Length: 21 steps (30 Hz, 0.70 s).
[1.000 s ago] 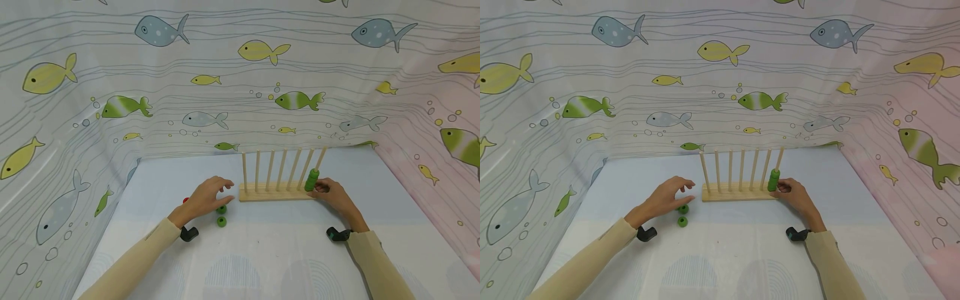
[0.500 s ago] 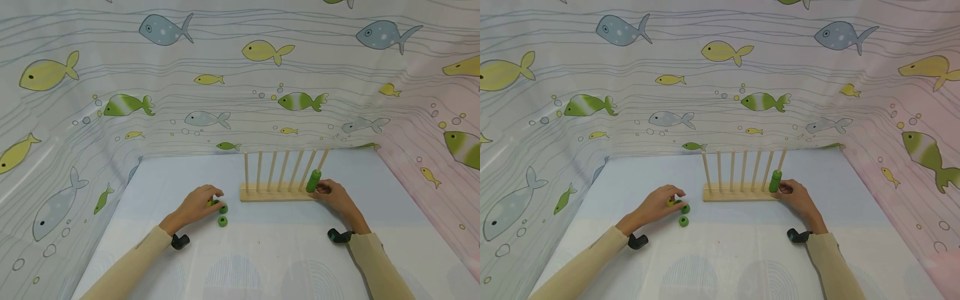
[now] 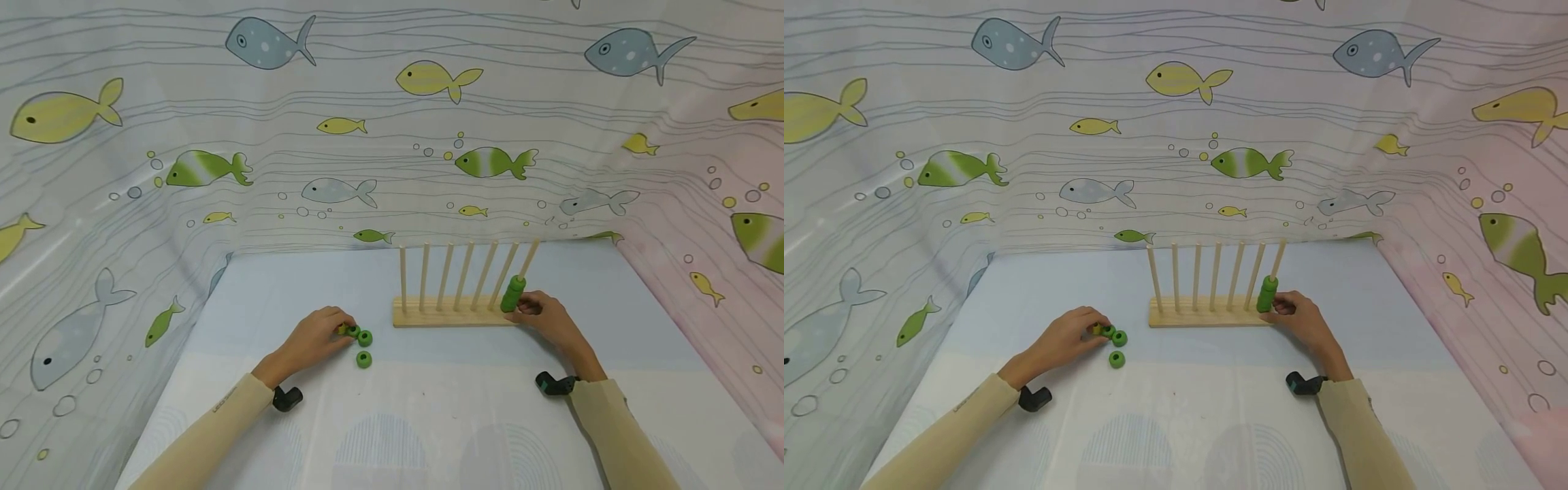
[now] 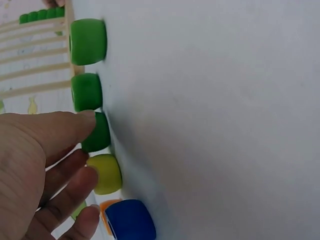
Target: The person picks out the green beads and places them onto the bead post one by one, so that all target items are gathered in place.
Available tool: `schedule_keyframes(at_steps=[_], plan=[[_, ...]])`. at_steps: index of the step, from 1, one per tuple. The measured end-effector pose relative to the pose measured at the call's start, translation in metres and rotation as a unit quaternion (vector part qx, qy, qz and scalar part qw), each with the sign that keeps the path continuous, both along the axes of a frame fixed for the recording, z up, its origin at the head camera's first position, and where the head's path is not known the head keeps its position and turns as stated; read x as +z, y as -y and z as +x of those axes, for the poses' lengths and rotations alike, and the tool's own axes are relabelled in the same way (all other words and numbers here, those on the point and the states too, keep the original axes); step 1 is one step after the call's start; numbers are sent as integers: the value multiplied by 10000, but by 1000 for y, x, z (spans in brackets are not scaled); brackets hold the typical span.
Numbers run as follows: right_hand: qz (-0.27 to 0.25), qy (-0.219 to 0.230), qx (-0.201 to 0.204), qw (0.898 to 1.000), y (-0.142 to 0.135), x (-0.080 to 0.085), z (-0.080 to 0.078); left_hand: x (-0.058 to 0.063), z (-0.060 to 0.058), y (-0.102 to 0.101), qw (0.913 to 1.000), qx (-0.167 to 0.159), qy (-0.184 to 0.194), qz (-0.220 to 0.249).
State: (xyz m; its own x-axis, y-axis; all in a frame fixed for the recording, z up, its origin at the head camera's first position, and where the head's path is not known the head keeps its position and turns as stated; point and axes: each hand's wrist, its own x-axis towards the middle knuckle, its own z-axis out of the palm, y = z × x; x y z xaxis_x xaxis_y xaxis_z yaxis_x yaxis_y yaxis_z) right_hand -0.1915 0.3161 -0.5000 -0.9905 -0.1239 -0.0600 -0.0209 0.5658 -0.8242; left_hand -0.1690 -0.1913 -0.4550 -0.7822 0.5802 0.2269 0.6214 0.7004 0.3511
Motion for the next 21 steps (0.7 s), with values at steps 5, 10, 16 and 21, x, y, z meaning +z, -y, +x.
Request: schedule_keyframes(at_steps=[5,10,16,21], plan=[[3,43,11,10000,0,0,0,-1,0,-2,9999,-4,-132,-35],[2,45,10,10000,0,2,1,-4,0,-3,9996,141,25,-226],[44,9,5,10000,1,2,1,-5,1,-5,9992,269,205,-229],[36,-36,40,10000,0,2,2,-5,1,-6,9984,344,288,-332]])
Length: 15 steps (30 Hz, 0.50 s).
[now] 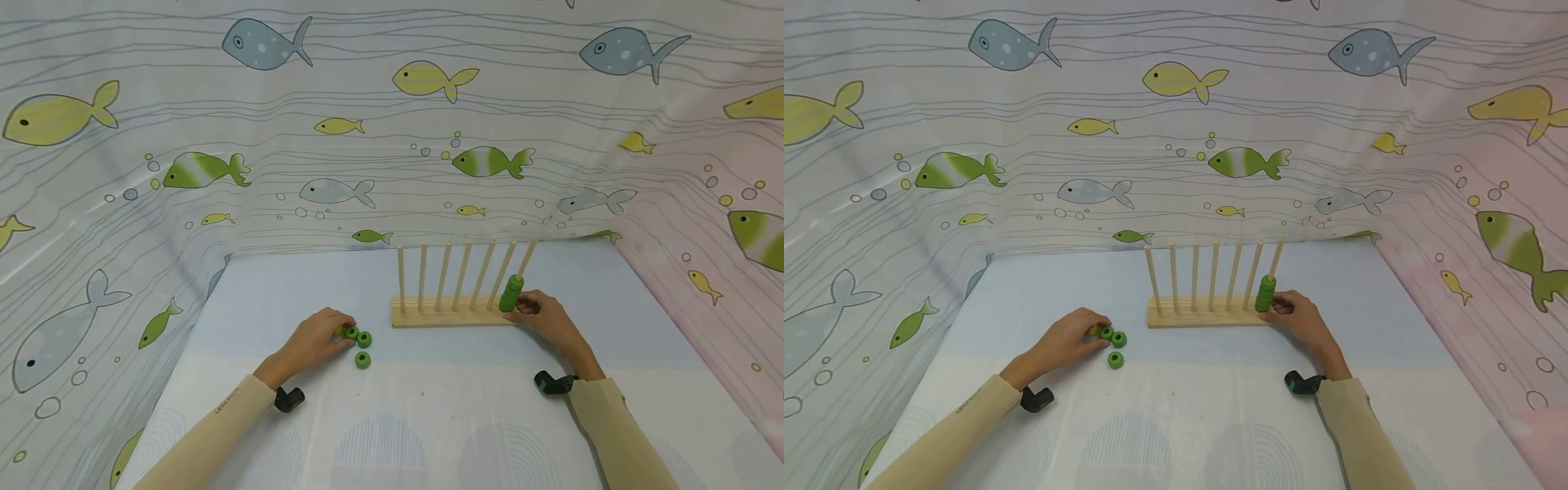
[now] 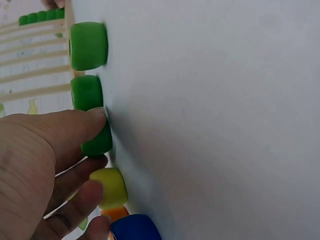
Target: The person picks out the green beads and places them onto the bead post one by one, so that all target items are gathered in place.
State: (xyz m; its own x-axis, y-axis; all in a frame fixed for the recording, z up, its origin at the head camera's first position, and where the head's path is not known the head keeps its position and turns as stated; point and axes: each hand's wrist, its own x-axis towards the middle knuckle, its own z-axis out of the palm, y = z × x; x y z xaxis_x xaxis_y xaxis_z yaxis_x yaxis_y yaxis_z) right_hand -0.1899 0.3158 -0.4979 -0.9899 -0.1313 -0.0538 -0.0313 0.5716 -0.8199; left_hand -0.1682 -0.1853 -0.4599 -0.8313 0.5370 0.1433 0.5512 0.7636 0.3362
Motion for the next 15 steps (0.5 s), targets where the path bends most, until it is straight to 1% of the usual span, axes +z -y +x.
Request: schedule_keyframes(at_steps=[10,15], plan=[[-8,73,-59,10000,2,1,1,1,-1,0,9995,183,242,5],[1,50,-56,10000,2,1,1,4,0,1,9995,218,178,123]])
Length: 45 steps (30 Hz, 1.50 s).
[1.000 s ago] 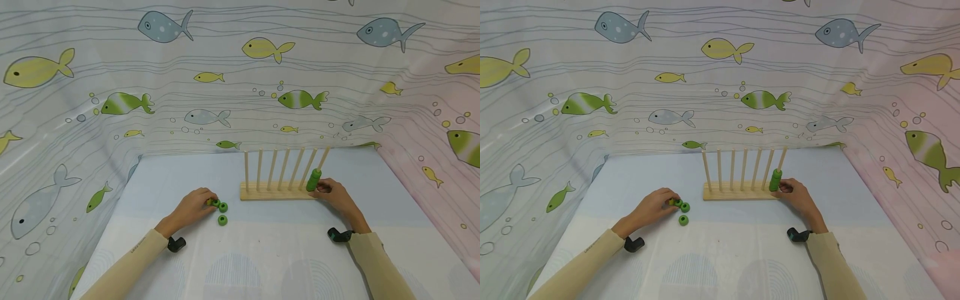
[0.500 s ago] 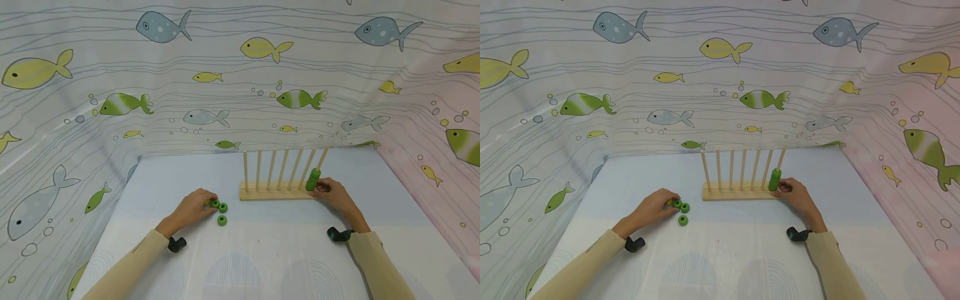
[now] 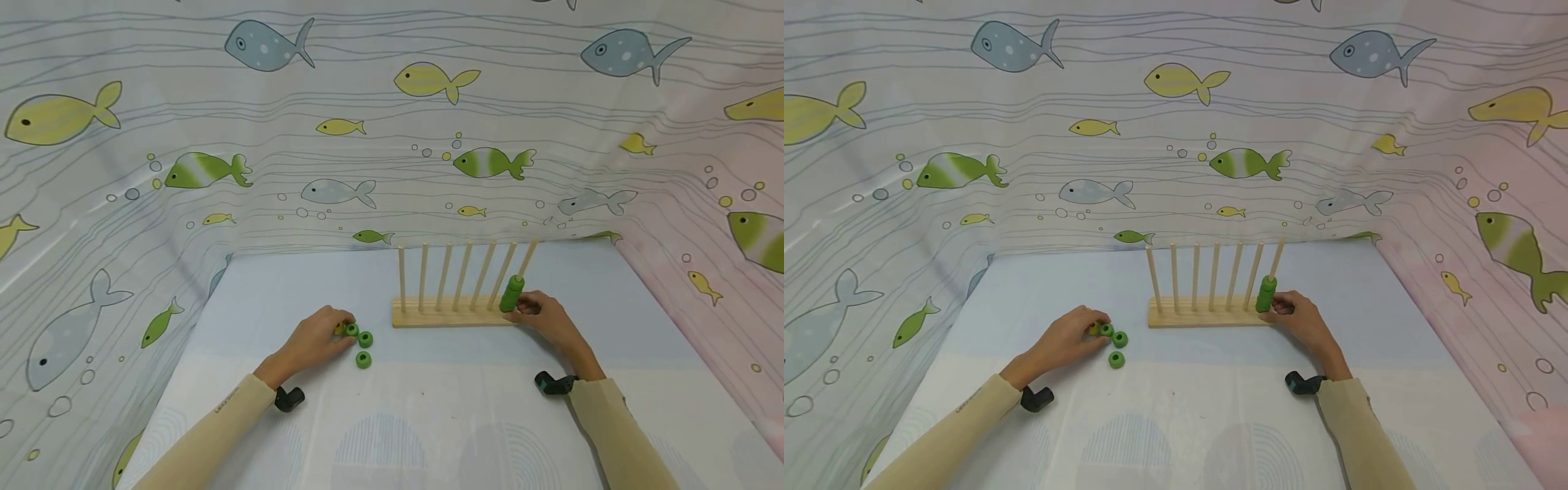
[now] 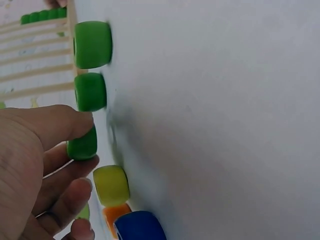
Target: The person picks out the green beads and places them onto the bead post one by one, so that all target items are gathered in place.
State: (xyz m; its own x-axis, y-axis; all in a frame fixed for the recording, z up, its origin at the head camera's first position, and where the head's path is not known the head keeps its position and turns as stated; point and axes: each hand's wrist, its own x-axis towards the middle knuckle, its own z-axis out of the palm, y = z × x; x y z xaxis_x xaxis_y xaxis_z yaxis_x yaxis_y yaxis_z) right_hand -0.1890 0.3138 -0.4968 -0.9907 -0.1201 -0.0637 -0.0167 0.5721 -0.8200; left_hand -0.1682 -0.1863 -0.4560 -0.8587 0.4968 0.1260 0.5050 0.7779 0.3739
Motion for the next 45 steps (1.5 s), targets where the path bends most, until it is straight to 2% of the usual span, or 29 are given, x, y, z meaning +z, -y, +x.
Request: schedule_keyframes(at_steps=[13,23,30,45], plan=[[-31,48,39,10000,-3,0,0,6,-2,-2,9987,-140,-402,268],[-17,71,1,10000,-2,2,1,5,-6,-2,9964,-246,-657,466],[-6,67,10,10000,-3,2,1,9,-10,-4,9946,-412,-739,604],[-87,64,9,9999,-1,3,1,25,-12,-12,9937,-339,-924,532]])
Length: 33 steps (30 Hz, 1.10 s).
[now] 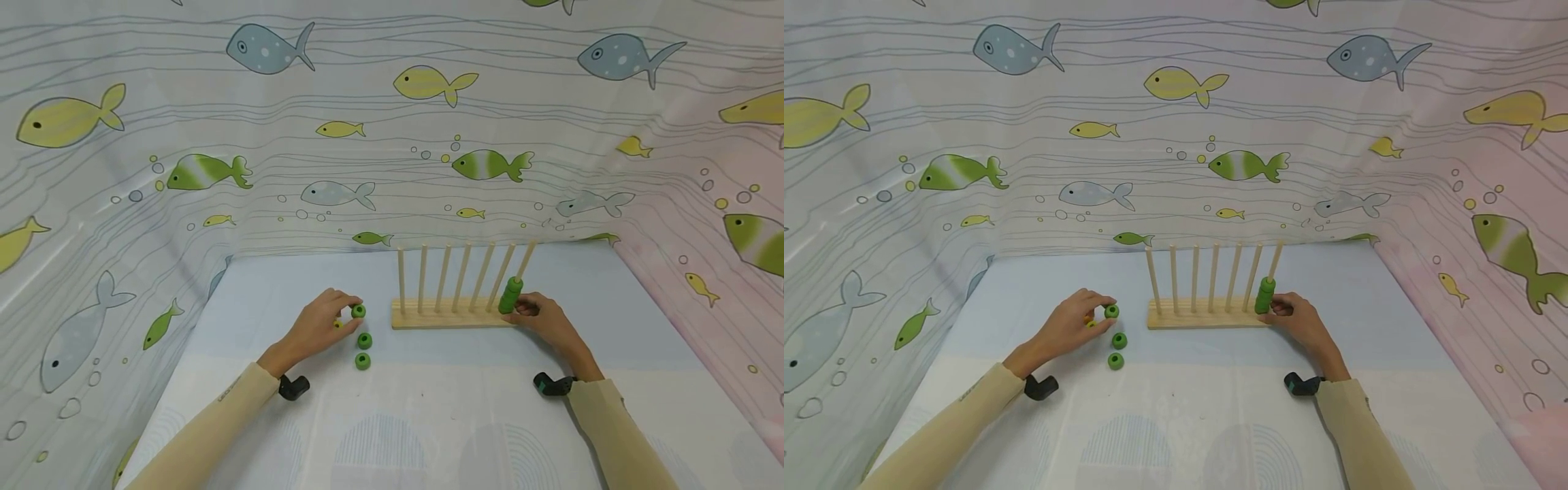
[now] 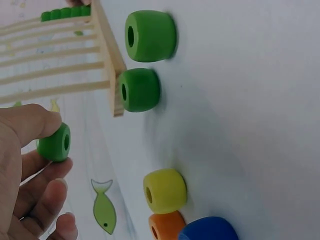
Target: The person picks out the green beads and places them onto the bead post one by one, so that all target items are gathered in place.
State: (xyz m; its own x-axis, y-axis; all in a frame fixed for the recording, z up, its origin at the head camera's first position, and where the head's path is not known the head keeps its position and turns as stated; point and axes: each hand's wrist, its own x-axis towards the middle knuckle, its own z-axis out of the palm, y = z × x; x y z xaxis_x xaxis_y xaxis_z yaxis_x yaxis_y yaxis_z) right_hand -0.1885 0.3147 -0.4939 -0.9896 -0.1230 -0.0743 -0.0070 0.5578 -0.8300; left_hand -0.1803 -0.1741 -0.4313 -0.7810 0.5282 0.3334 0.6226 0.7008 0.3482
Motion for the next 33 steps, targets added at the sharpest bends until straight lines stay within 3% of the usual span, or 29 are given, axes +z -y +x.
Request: schedule_keyframes(at_steps=[12,23,33], plan=[[39,27,37,10000,-1,-3,0,7,-8,-1,9997,63,-14,243],[9,26,-9,10000,0,-1,1,14,-12,-9,9984,-78,-375,422],[28,-2,44,10000,-1,-2,-1,29,-22,-13,9963,-273,-612,539]])
